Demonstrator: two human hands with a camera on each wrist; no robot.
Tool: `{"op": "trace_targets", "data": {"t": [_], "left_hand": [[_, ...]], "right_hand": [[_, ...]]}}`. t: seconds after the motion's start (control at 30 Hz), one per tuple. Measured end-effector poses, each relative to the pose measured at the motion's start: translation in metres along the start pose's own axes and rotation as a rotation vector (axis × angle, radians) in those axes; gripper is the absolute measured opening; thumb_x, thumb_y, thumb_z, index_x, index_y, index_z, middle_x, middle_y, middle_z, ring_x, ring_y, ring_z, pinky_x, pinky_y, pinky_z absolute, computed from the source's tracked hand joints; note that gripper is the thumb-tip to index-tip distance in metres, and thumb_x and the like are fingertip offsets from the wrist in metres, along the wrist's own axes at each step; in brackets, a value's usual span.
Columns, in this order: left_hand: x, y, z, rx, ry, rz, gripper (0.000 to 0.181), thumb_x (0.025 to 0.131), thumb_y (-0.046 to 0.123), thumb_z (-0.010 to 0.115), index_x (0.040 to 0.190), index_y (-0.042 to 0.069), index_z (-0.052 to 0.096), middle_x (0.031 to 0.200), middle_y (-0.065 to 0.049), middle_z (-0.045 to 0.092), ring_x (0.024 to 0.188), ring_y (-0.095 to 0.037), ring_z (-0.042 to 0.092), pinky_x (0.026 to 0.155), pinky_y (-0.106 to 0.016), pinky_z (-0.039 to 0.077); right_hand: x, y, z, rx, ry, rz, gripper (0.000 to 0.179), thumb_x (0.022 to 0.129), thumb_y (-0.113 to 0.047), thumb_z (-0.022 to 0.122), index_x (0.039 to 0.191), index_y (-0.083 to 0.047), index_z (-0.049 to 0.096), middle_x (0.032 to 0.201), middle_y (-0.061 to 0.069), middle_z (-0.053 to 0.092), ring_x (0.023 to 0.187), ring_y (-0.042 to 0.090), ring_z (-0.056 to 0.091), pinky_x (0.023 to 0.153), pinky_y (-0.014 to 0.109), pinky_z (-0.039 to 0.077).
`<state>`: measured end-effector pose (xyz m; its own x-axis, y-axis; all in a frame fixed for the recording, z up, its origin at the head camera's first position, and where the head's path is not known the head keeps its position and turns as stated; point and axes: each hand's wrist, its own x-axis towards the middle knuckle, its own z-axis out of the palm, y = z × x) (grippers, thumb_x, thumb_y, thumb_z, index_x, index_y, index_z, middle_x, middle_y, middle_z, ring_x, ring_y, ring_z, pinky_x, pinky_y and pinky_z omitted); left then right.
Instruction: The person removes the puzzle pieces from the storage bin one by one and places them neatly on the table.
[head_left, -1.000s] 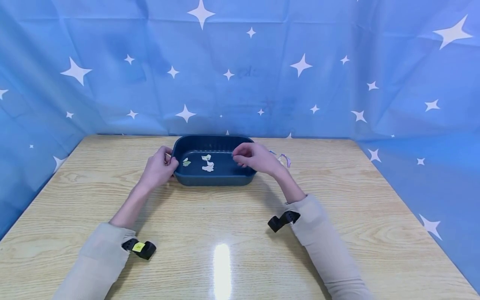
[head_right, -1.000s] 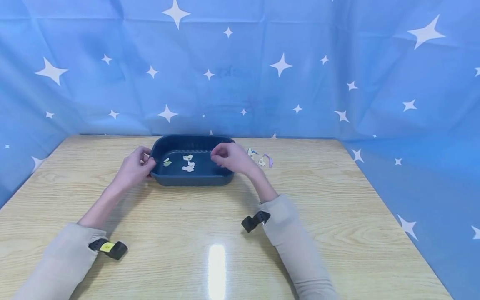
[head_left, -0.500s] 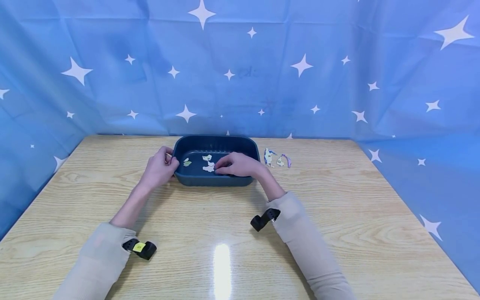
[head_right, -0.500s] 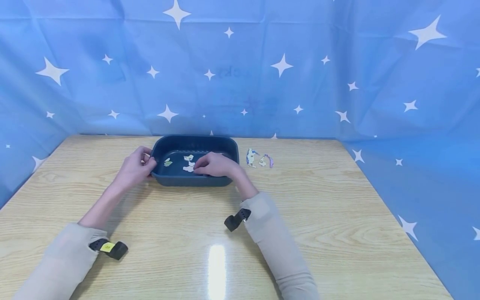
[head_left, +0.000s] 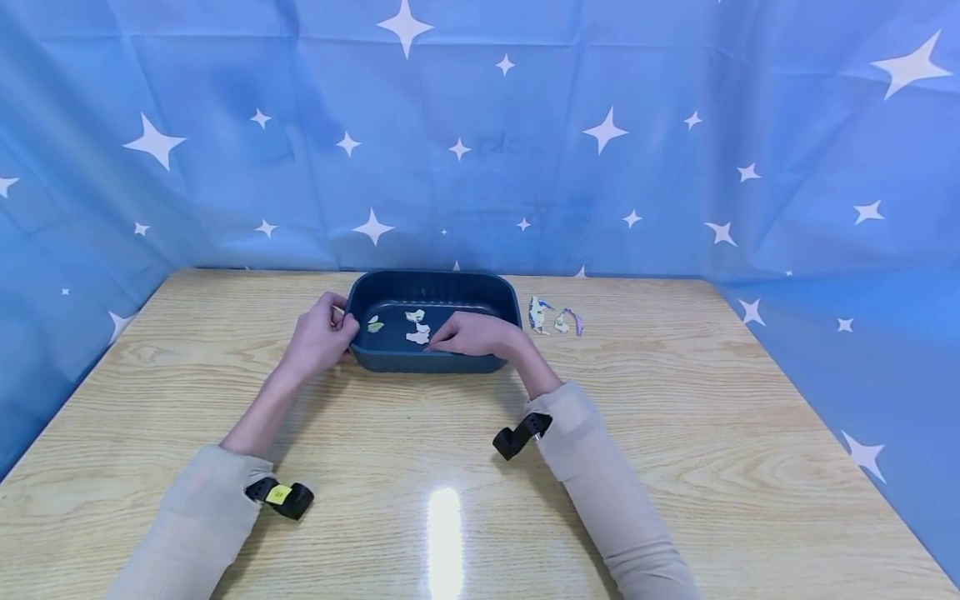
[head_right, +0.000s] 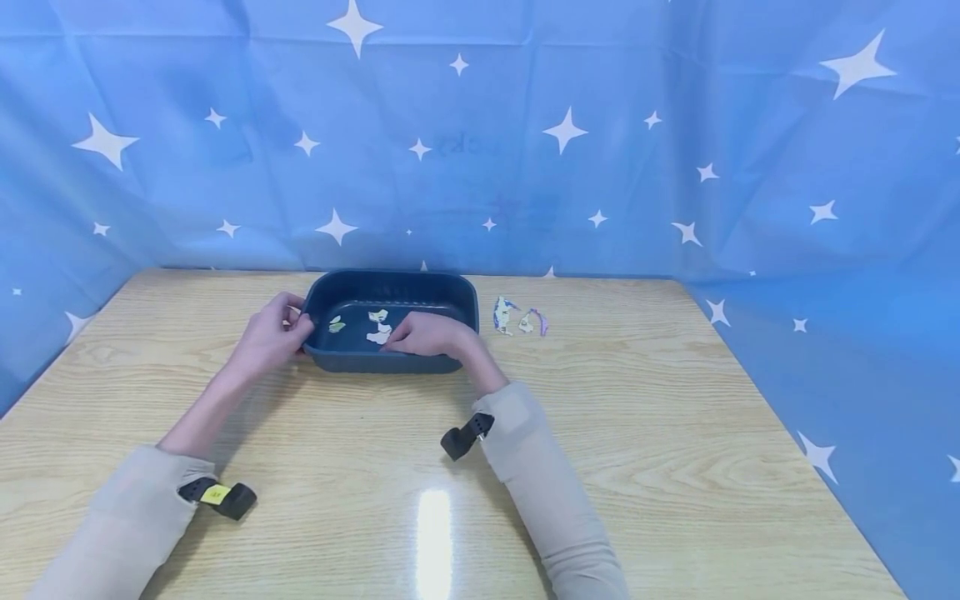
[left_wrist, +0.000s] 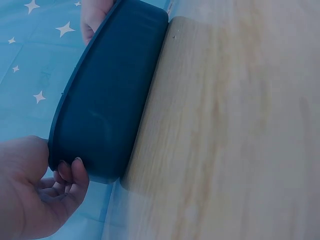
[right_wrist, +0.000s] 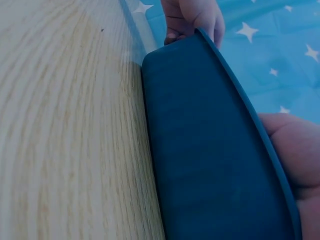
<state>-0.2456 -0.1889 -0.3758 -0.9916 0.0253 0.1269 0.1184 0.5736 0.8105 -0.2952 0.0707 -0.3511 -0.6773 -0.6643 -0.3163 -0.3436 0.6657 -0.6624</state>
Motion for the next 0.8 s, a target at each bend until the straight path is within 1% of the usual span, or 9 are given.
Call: {"op": "trace_targets", "data": {"t": [0.13, 0.2, 0.27, 0.33, 0.4, 0.5, 0.63, 0.73, 0.8], "left_hand": [[0.0008, -0.0017, 0.0006, -0.009, 0.003, 0.000, 0.033, 0.099, 0.009, 0.046, 0.126, -0.009, 0.049, 0.088, -0.014, 0.056, 0.064, -0.028, 0.067, 0.054, -0.023, 0.059], [0.0011, -0.0027, 0.0009, -0.015, 0.006, 0.003, 0.032, 0.099, 0.008, 0.046, 0.126, -0.009, 0.049, 0.088, -0.013, 0.056, 0.064, -0.027, 0.067, 0.054, -0.024, 0.059], [0.0011, -0.0031, 0.0011, -0.019, 0.008, 0.005, 0.032, 0.099, 0.008, 0.046, 0.126, -0.009, 0.049, 0.087, -0.013, 0.056, 0.063, -0.026, 0.067, 0.055, -0.024, 0.060], [0.0009, -0.0032, 0.0011, -0.022, 0.008, 0.006, 0.032, 0.098, 0.008, 0.046, 0.125, -0.009, 0.049, 0.087, -0.013, 0.056, 0.063, -0.026, 0.067, 0.055, -0.025, 0.060], [0.0005, -0.0031, 0.0008, -0.025, 0.009, 0.006, 0.032, 0.098, 0.008, 0.046, 0.125, -0.009, 0.049, 0.087, -0.013, 0.056, 0.063, -0.026, 0.067, 0.055, -0.026, 0.060], [0.0003, -0.0028, 0.0003, -0.025, 0.010, 0.003, 0.032, 0.098, 0.008, 0.047, 0.125, -0.009, 0.049, 0.087, -0.013, 0.055, 0.063, -0.026, 0.066, 0.055, -0.026, 0.060], [-0.0001, -0.0017, 0.0002, -0.027, 0.007, 0.001, 0.031, 0.099, 0.008, 0.047, 0.125, -0.009, 0.049, 0.088, -0.012, 0.055, 0.063, -0.024, 0.066, 0.055, -0.025, 0.060], [-0.0004, -0.0010, 0.0002, -0.029, 0.004, -0.001, 0.032, 0.099, 0.009, 0.047, 0.126, -0.009, 0.049, 0.088, -0.012, 0.054, 0.064, -0.025, 0.066, 0.055, -0.025, 0.060], [-0.0005, -0.0007, 0.0001, -0.029, 0.003, -0.004, 0.032, 0.099, 0.009, 0.047, 0.126, -0.009, 0.049, 0.088, -0.012, 0.054, 0.065, -0.026, 0.066, 0.055, -0.025, 0.060]], "right_hand": [[0.0000, 0.0001, -0.0011, 0.034, -0.018, 0.003, 0.027, 0.105, -0.015, 0.053, 0.120, -0.007, 0.074, 0.090, -0.003, 0.065, 0.057, 0.012, 0.028, 0.060, 0.026, 0.031], [0.0005, 0.0004, -0.0015, 0.041, -0.024, -0.004, 0.026, 0.106, -0.014, 0.052, 0.115, -0.007, 0.075, 0.074, -0.005, 0.051, 0.057, 0.012, 0.028, 0.061, 0.026, 0.032], [0.0011, 0.0007, -0.0018, 0.035, -0.026, -0.022, 0.025, 0.106, -0.014, 0.052, 0.111, -0.007, 0.075, 0.069, -0.003, 0.041, 0.059, 0.013, 0.029, 0.062, 0.026, 0.033], [0.0023, 0.0014, -0.0012, 0.030, -0.019, -0.045, 0.023, 0.105, -0.013, 0.054, 0.112, -0.007, 0.075, 0.075, -0.005, 0.052, 0.064, 0.011, 0.041, 0.065, 0.023, 0.039], [0.0031, 0.0016, -0.0005, 0.027, -0.015, -0.068, 0.024, 0.104, -0.013, 0.055, 0.116, -0.006, 0.074, 0.093, -0.003, 0.065, 0.078, 0.009, 0.054, 0.072, 0.020, 0.046], [0.0038, 0.0018, 0.0002, 0.027, -0.012, -0.078, 0.027, 0.104, -0.012, 0.056, 0.124, -0.005, 0.072, 0.122, 0.003, 0.069, 0.098, 0.010, 0.060, 0.080, 0.020, 0.049], [0.0029, 0.0018, -0.0006, 0.028, -0.021, -0.055, 0.028, 0.105, -0.013, 0.054, 0.126, -0.006, 0.071, 0.130, 0.006, 0.067, 0.088, 0.012, 0.057, 0.071, 0.023, 0.042], [0.0024, 0.0027, -0.0015, 0.034, -0.021, -0.049, 0.028, 0.105, -0.014, 0.054, 0.124, -0.006, 0.072, 0.124, 0.003, 0.069, 0.070, 0.012, 0.047, 0.064, 0.024, 0.037], [0.0025, 0.0031, -0.0021, 0.042, -0.017, -0.052, 0.025, 0.104, -0.014, 0.055, 0.116, -0.007, 0.076, 0.111, 0.002, 0.071, 0.061, 0.011, 0.038, 0.060, 0.025, 0.033]]}}
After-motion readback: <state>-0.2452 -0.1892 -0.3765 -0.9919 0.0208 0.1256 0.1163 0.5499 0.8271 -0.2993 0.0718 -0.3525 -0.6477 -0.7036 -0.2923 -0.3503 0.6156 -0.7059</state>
